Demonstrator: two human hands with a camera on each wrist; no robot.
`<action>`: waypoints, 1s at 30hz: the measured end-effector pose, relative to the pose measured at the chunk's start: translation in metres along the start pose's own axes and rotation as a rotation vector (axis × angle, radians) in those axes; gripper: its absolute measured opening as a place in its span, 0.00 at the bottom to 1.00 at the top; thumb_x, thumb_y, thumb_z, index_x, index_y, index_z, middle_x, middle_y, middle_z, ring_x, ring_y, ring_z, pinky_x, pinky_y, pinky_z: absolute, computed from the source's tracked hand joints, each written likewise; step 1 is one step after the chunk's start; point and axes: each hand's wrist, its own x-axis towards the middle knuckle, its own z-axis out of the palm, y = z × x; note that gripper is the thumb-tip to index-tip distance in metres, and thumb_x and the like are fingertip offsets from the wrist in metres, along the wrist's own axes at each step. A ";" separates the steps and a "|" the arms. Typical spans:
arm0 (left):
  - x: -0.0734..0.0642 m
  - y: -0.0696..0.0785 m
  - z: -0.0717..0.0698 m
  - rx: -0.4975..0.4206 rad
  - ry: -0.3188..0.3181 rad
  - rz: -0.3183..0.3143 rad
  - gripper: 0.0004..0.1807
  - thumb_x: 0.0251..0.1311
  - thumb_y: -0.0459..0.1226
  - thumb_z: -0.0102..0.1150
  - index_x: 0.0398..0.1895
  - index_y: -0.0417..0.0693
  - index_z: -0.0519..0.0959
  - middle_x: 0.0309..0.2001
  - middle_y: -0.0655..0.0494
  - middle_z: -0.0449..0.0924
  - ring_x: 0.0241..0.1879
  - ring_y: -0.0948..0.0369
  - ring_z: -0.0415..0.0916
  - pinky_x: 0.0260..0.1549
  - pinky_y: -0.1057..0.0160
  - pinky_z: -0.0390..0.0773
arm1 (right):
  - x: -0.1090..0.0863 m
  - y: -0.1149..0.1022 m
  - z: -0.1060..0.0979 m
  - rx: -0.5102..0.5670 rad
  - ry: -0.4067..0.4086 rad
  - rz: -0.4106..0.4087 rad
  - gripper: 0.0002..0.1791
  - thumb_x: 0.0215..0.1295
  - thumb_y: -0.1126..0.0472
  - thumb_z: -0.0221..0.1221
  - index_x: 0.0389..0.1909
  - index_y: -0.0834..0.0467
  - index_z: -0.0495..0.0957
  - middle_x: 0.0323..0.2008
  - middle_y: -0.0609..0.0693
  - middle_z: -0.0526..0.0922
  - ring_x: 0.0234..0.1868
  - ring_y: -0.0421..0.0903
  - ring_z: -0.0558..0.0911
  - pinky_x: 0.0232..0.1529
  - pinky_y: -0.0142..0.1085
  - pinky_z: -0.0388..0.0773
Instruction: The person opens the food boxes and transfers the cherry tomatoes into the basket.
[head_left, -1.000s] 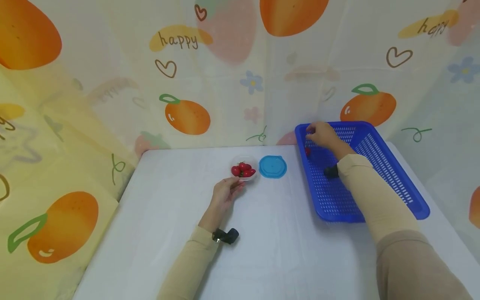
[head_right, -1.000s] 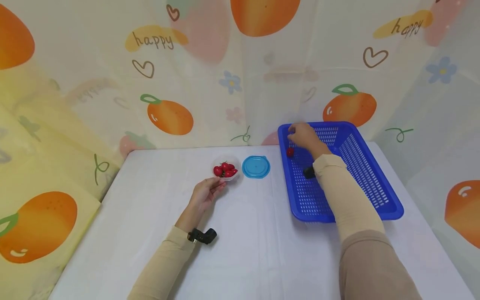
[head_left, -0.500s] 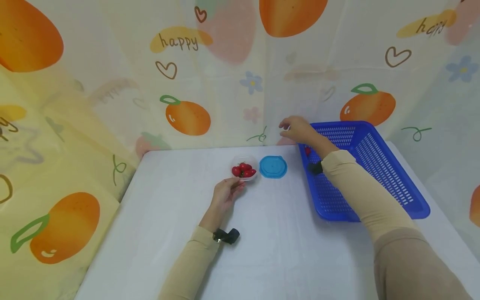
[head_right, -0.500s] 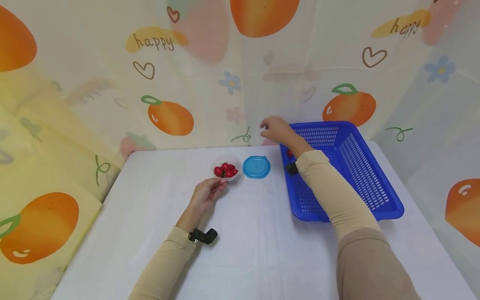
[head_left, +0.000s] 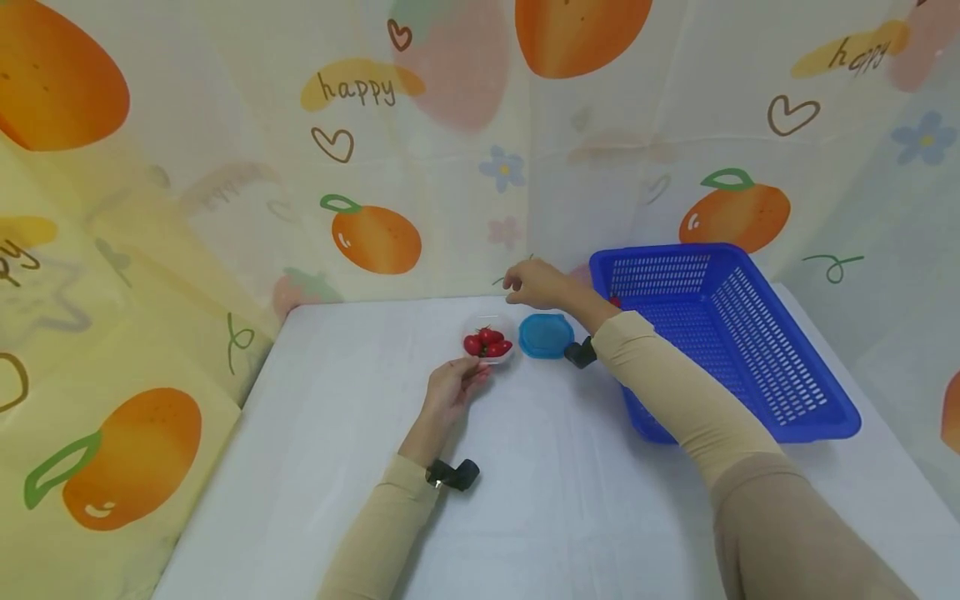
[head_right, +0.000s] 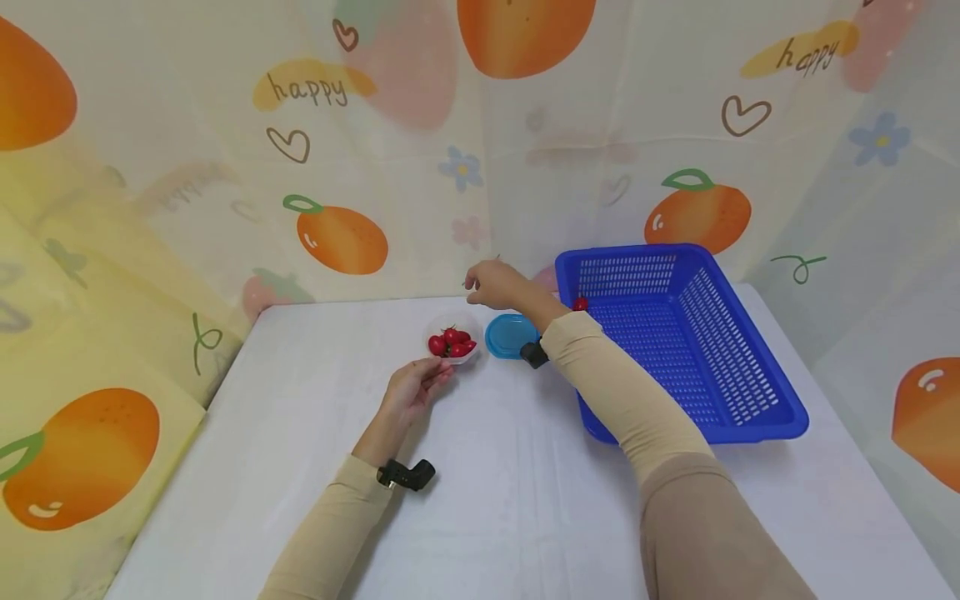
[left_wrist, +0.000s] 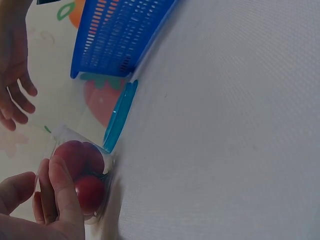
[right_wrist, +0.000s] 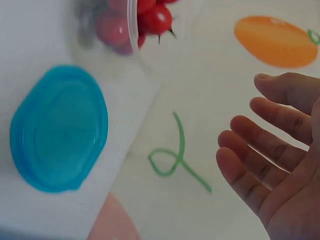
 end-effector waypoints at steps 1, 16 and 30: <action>0.000 0.000 0.000 0.001 -0.001 0.002 0.14 0.66 0.37 0.58 0.50 0.39 0.75 0.39 0.51 0.85 0.40 0.61 0.85 0.45 0.68 0.84 | 0.001 -0.003 0.003 0.004 -0.013 -0.005 0.19 0.69 0.56 0.57 0.57 0.60 0.76 0.54 0.59 0.80 0.55 0.54 0.79 0.56 0.43 0.81; 0.001 -0.001 0.000 -0.012 -0.016 0.019 0.12 0.66 0.35 0.57 0.48 0.38 0.76 0.38 0.50 0.86 0.39 0.60 0.85 0.47 0.65 0.84 | 0.021 -0.023 0.045 -0.066 -0.108 -0.032 0.18 0.67 0.58 0.59 0.54 0.62 0.78 0.51 0.57 0.81 0.52 0.51 0.79 0.55 0.40 0.80; 0.001 -0.002 0.000 -0.035 -0.031 0.048 0.04 0.66 0.32 0.55 0.40 0.39 0.75 0.31 0.54 0.85 0.34 0.62 0.85 0.43 0.66 0.85 | 0.031 -0.030 0.069 -0.135 -0.136 0.076 0.17 0.67 0.61 0.57 0.54 0.63 0.78 0.53 0.56 0.82 0.49 0.49 0.79 0.57 0.39 0.79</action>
